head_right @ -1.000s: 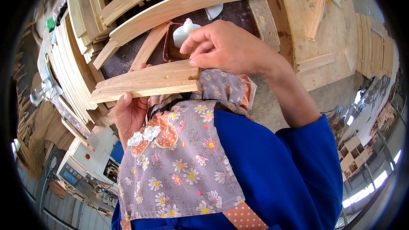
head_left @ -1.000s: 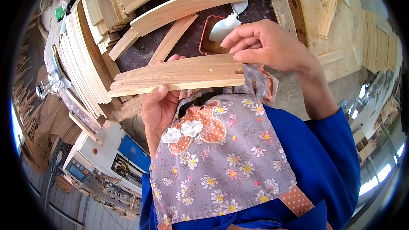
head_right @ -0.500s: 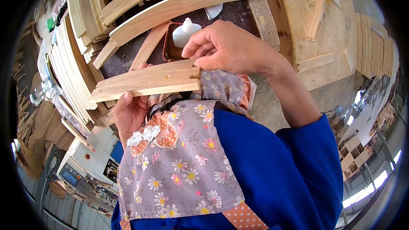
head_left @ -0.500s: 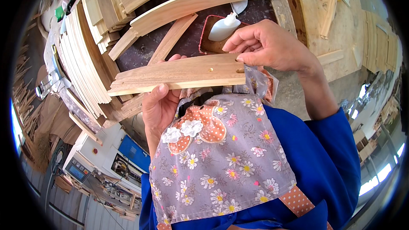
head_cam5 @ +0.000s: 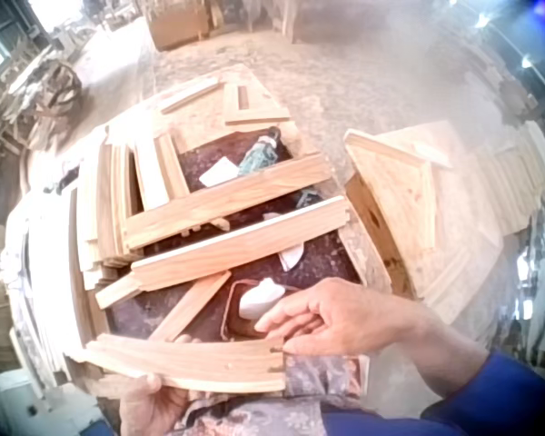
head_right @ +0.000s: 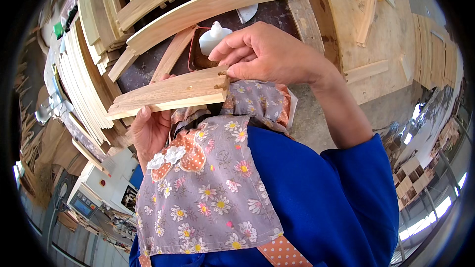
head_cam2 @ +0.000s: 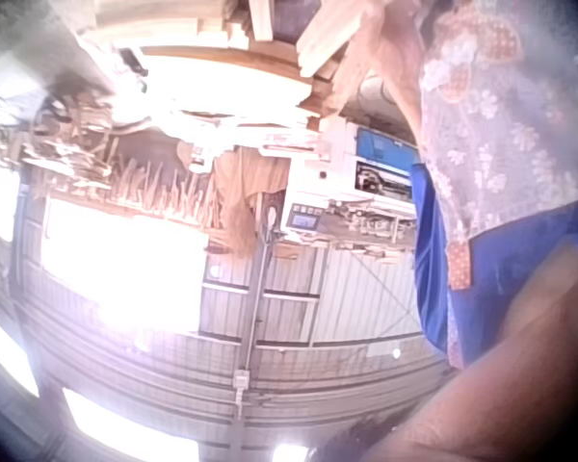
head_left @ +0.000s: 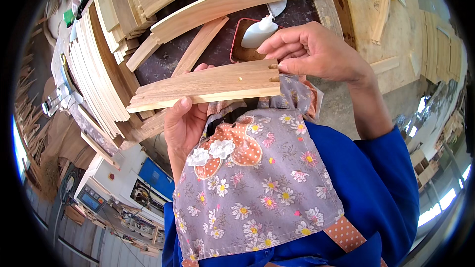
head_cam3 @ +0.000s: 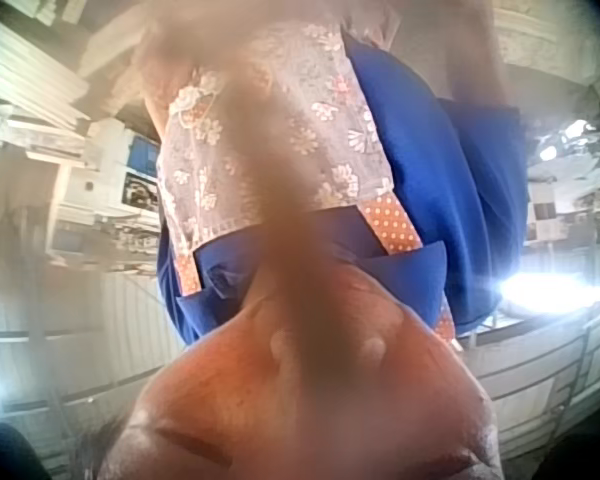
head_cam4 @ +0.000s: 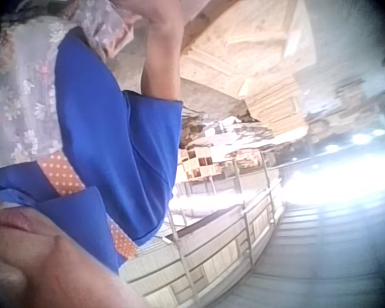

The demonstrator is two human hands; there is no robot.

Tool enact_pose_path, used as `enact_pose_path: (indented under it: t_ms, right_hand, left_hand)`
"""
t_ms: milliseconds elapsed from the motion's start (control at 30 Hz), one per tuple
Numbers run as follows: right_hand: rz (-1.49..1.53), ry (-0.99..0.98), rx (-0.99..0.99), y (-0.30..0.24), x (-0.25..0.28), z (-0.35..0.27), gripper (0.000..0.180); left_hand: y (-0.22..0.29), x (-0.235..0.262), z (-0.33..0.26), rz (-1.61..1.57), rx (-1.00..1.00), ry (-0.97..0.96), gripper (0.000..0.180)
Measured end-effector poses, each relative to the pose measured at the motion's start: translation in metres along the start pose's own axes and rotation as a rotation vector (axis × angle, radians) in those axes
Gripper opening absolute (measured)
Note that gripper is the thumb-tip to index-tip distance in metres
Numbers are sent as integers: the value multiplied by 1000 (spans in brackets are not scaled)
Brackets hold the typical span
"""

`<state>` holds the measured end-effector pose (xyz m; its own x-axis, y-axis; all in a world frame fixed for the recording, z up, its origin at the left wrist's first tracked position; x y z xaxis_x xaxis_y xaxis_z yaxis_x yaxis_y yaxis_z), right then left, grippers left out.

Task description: The person applies glue to wooden pieces, joins them together to form a rectangular frame, and uses a mallet to secure the joints.

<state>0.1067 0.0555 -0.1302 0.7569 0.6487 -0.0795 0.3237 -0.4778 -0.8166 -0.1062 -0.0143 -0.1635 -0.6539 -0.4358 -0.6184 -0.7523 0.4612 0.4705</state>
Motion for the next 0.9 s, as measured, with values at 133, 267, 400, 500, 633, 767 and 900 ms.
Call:
enact_pose_path:
  t_ms: [133, 267, 400, 500, 633, 767, 900]
  right_hand:
    - [-14, 16, 69, -3, -2, 1, 34]
    - [-43, 42, 71, -2, -3, 3, 35]
    - [-79, 67, 47, -2, -2, 3, 35]
    - [-135, 92, 59, -3, -1, 2, 36]
    - [-184, 117, 96, -4, -1, 2, 36]
    - [-203, 137, 103, -5, -1, 1, 38]
    - [-69, 134, -8, 0, 6, -4, 34]
  left_hand:
    - [1, 0, 0, -2, -6, -2, 62]
    - [1, -1, -1, 8, -9, 10, 63]
    - [1, 0, 0, 17, -9, 1, 64]
    - [0, 1, 0, 25, -6, -10, 64]
    - [-1, 1, 0, 33, -3, -22, 64]
    - [-2, 1, 1, 33, 0, -25, 64]
    - [-2, 0, 1, 27, 0, -16, 63]
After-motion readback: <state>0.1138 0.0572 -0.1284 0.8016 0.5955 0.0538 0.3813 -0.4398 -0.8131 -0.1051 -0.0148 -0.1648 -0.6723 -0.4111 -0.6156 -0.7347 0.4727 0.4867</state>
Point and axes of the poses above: each hand's wrist, its own z-axis towards the middle knuckle, its own x-axis out of the back of the hand, y = z × x, the point moved 9 cm from there along z, towards the middle knuckle, and after that the axes turned 5 degrees about -x, right-handed, at the moved point
